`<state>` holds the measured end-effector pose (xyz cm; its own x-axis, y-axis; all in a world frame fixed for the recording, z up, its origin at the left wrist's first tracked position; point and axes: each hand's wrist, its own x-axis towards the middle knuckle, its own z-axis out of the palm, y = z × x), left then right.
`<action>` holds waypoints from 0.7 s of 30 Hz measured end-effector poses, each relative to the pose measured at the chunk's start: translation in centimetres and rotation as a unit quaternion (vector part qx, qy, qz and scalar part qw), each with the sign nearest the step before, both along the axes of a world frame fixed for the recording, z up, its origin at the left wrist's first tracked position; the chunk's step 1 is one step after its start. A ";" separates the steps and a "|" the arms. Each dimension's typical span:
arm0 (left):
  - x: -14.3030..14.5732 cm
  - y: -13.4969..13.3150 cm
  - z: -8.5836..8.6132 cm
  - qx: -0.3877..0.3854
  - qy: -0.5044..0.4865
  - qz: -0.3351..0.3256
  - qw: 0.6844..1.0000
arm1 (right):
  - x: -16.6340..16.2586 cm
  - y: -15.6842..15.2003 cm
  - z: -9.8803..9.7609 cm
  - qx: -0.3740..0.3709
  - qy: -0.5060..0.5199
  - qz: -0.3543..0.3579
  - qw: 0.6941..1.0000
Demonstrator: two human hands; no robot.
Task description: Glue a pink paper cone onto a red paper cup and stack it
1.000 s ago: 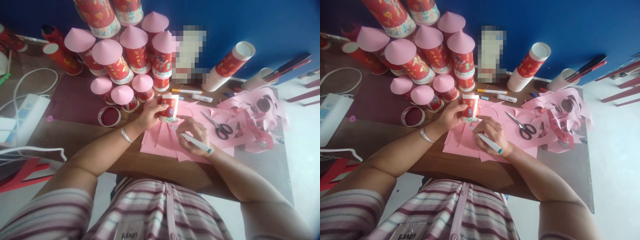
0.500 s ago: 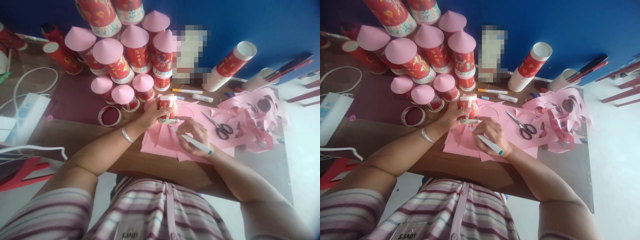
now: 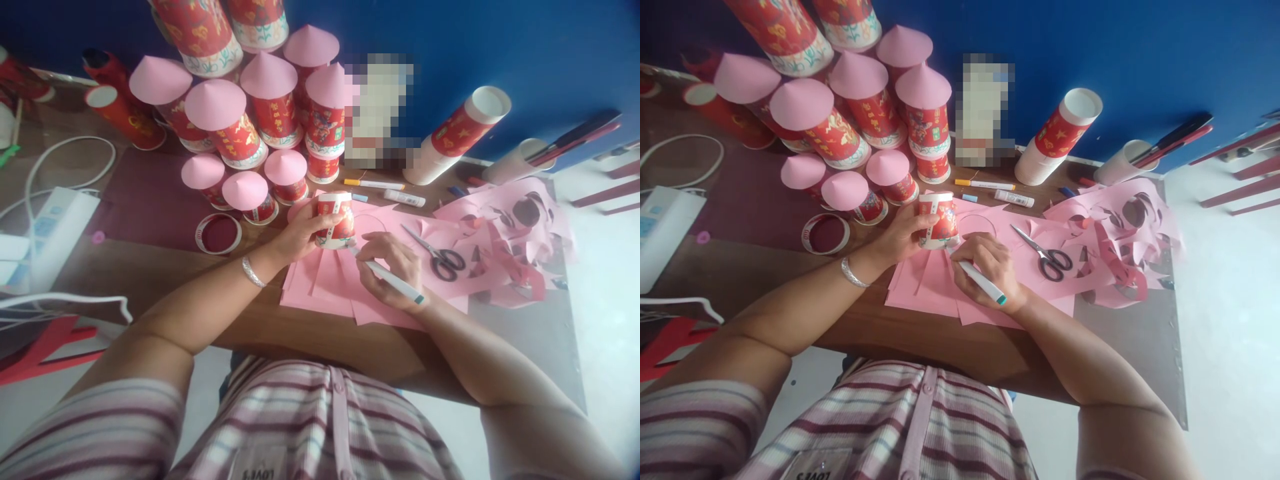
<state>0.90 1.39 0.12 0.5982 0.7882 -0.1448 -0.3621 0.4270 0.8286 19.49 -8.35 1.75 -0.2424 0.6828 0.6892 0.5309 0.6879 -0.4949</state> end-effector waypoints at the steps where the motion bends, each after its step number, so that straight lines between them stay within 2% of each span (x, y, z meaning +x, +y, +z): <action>1: 0.0 0.0 0.0 0.001 -0.001 0.000 1.000 | 0.0 0.0 0.0 -0.003 -0.001 0.000 1.000; 16: 0.0 0.2 -0.5 0.059 0.008 -0.027 0.998 | -0.2 0.0 -0.2 -0.019 0.005 0.010 1.000; 21: 0.1 0.2 -0.7 0.053 0.002 -0.013 0.999 | -0.3 0.0 -0.4 -0.026 0.002 0.010 1.000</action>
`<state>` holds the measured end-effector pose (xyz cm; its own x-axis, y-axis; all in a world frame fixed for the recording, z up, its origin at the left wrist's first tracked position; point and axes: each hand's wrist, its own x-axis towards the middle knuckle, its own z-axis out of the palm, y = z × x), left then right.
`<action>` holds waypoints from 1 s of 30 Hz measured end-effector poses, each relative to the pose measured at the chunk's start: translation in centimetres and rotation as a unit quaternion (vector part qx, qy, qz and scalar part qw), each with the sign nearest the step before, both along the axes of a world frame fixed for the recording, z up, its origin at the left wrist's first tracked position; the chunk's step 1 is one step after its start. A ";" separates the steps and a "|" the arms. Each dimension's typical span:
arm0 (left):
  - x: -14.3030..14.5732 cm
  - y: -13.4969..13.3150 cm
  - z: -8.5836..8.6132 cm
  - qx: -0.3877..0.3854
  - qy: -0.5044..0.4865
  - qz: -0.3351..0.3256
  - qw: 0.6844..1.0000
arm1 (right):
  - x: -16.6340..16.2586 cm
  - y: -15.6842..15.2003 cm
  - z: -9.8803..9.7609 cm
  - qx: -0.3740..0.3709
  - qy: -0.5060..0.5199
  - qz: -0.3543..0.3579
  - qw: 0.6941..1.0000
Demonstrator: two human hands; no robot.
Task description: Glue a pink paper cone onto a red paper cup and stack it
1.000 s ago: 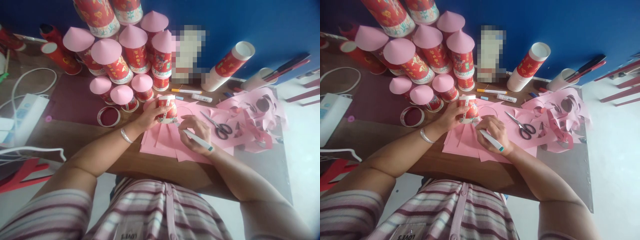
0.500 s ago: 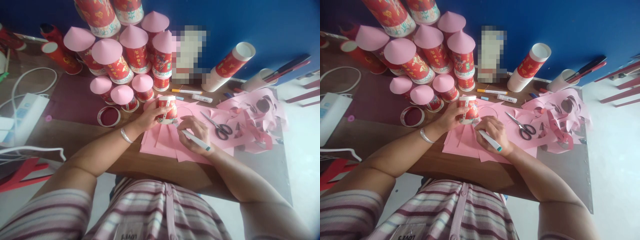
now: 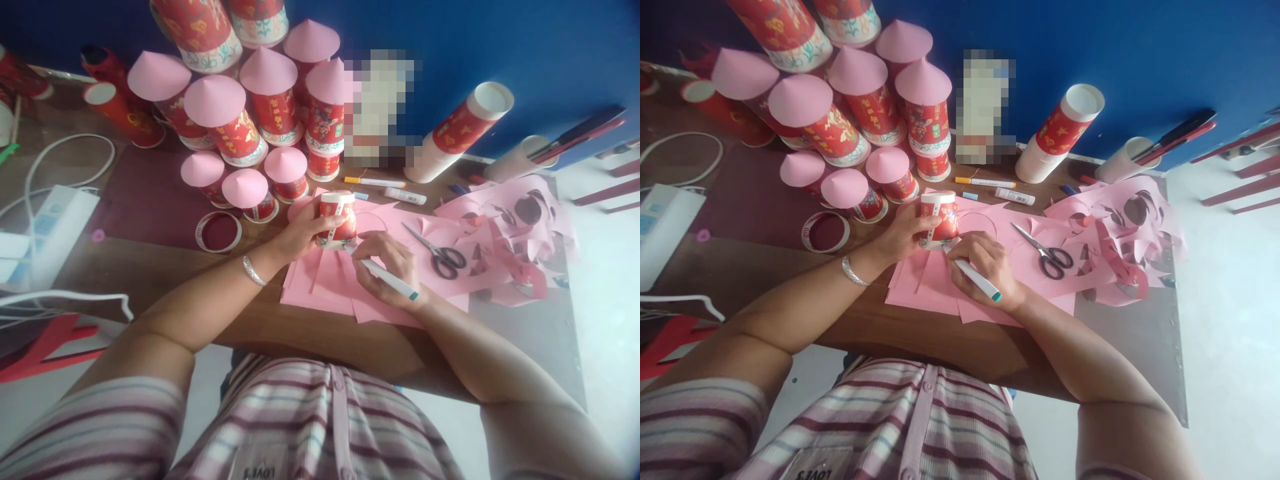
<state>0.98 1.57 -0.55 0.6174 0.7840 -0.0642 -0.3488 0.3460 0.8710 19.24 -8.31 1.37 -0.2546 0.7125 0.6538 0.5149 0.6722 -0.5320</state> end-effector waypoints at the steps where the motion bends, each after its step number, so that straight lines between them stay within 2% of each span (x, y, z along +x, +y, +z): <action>1: 0.0 0.0 0.0 -0.001 -0.001 0.000 1.000 | 0.0 0.0 0.0 0.002 -0.003 0.002 1.000; 10: -0.1 -0.1 0.2 -0.001 0.008 -0.003 1.000 | 0.1 -0.1 0.2 0.020 0.004 0.027 0.999; 17: -0.3 -0.1 0.4 -0.028 0.005 0.006 1.000 | 0.2 -0.1 0.3 0.017 0.012 0.013 1.000; 30: -0.2 -0.1 0.4 -0.007 0.008 0.005 1.000 | 0.2 0.0 0.2 0.007 0.006 0.009 1.000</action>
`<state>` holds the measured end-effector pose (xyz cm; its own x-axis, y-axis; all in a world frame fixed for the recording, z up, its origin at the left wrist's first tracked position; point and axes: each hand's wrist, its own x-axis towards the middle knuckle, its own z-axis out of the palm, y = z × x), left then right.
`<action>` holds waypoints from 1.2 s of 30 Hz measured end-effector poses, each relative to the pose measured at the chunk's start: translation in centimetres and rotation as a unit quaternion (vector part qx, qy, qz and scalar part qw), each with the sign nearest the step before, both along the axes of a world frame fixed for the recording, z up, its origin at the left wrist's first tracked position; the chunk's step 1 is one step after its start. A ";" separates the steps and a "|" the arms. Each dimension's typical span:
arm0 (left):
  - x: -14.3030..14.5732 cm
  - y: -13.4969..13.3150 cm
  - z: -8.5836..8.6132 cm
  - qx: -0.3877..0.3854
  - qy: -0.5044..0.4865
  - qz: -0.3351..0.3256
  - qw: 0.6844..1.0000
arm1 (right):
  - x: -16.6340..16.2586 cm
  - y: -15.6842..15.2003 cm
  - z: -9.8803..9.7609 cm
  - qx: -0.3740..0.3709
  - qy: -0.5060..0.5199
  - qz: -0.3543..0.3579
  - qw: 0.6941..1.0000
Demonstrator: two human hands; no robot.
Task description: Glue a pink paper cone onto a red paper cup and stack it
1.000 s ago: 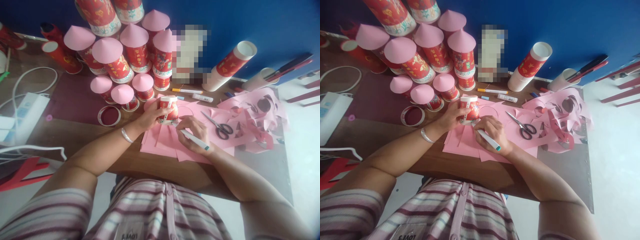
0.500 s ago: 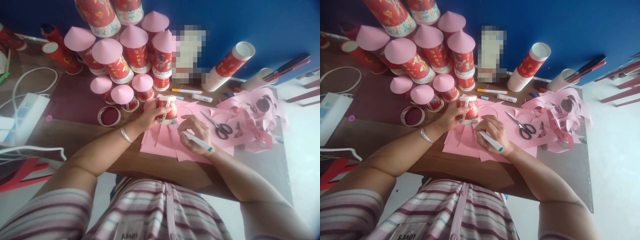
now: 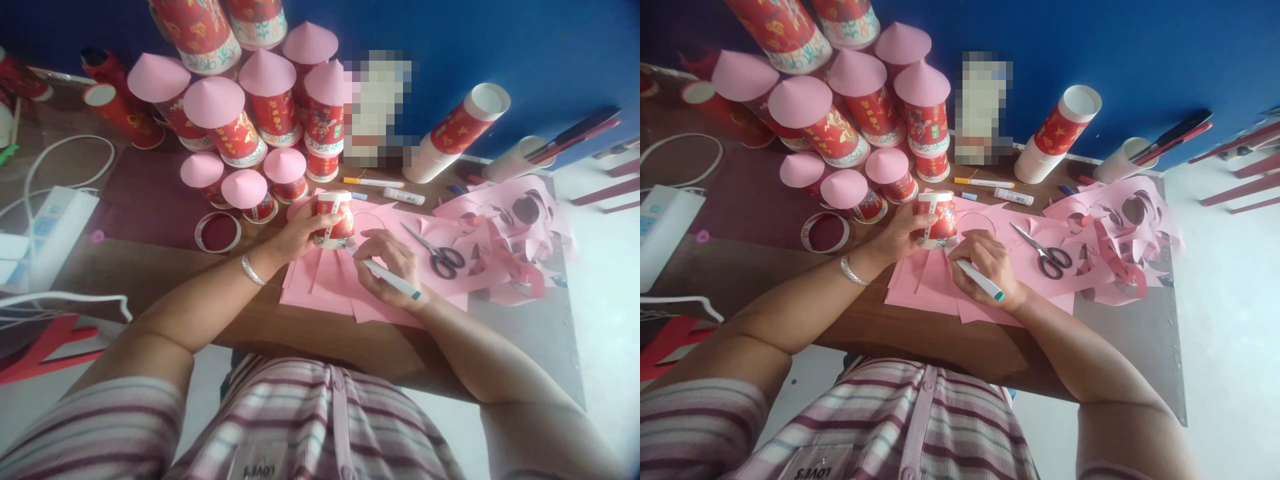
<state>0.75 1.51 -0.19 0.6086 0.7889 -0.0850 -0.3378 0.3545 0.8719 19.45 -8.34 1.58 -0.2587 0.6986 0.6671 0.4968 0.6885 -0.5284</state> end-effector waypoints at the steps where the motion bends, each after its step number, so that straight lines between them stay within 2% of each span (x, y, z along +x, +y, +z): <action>1: 0.0 0.0 0.0 0.001 0.002 -0.001 1.000 | 0.0 0.0 0.0 0.002 -0.002 -0.002 1.000; 18: 0.0 0.2 -0.3 -0.006 0.004 -0.004 1.000 | 0.0 -0.2 0.6 -0.003 -0.036 -0.046 0.998; 36: -0.1 0.1 -0.2 -0.022 -0.001 0.004 1.000 | 0.0 -0.3 0.8 -0.015 -0.049 -0.055 0.997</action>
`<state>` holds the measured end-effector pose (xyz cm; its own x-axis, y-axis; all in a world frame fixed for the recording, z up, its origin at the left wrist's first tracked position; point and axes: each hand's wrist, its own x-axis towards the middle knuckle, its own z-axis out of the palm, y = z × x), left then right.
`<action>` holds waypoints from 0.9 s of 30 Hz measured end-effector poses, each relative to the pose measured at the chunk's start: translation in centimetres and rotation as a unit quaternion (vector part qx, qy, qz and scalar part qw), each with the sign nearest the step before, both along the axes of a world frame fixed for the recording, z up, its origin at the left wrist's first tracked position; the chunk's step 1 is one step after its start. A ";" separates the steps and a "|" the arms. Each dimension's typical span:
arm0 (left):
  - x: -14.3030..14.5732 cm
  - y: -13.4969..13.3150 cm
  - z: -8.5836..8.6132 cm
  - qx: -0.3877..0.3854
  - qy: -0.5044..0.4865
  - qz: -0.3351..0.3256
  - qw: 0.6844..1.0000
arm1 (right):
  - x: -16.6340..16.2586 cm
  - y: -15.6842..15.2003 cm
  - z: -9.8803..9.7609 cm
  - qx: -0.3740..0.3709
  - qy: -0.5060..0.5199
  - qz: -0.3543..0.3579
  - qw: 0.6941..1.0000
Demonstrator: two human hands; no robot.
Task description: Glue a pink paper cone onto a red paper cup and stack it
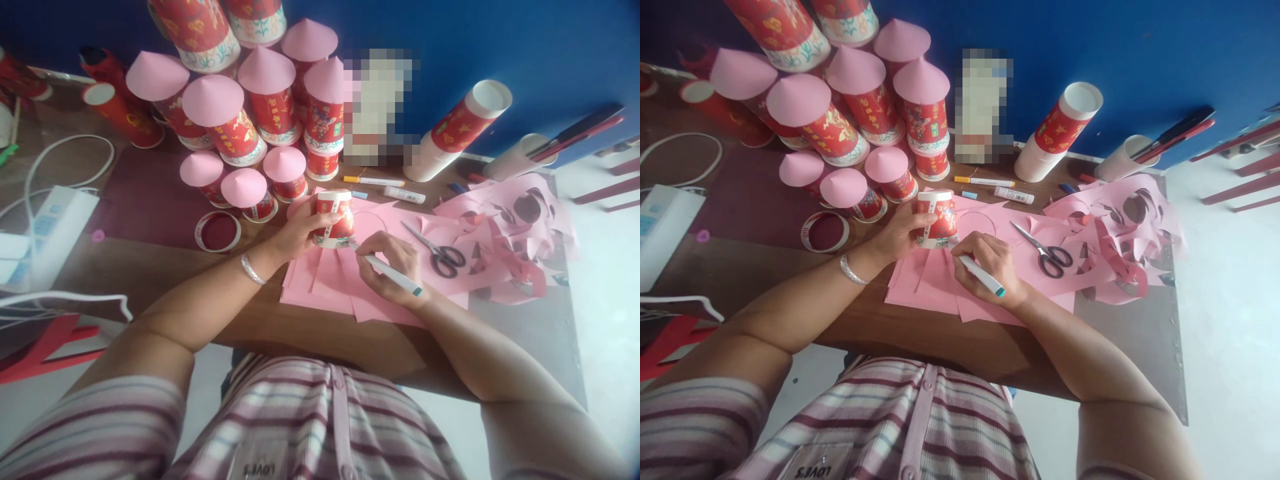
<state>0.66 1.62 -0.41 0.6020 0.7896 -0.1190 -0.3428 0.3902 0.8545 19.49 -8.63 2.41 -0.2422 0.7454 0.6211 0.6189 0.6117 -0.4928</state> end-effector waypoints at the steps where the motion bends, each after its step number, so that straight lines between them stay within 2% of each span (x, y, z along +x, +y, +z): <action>1: 0.0 0.0 0.0 -0.003 0.000 0.003 1.000 | 0.0 0.0 0.0 -0.001 -0.003 0.000 1.000; 12: -0.2 -0.1 -0.2 0.014 -0.012 -0.003 1.000 | -0.1 0.0 0.0 0.001 0.000 -0.001 1.000; 27: -0.2 -0.1 0.2 -0.011 -0.029 -0.008 0.999 | 0.1 -0.3 -0.2 -0.011 0.007 -0.006 1.000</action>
<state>0.47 1.56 -0.19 0.6204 0.7778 -0.1008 -0.3854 0.4143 0.8245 19.62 -8.97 2.20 -0.2253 0.7619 0.6072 0.6193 0.5931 -0.5145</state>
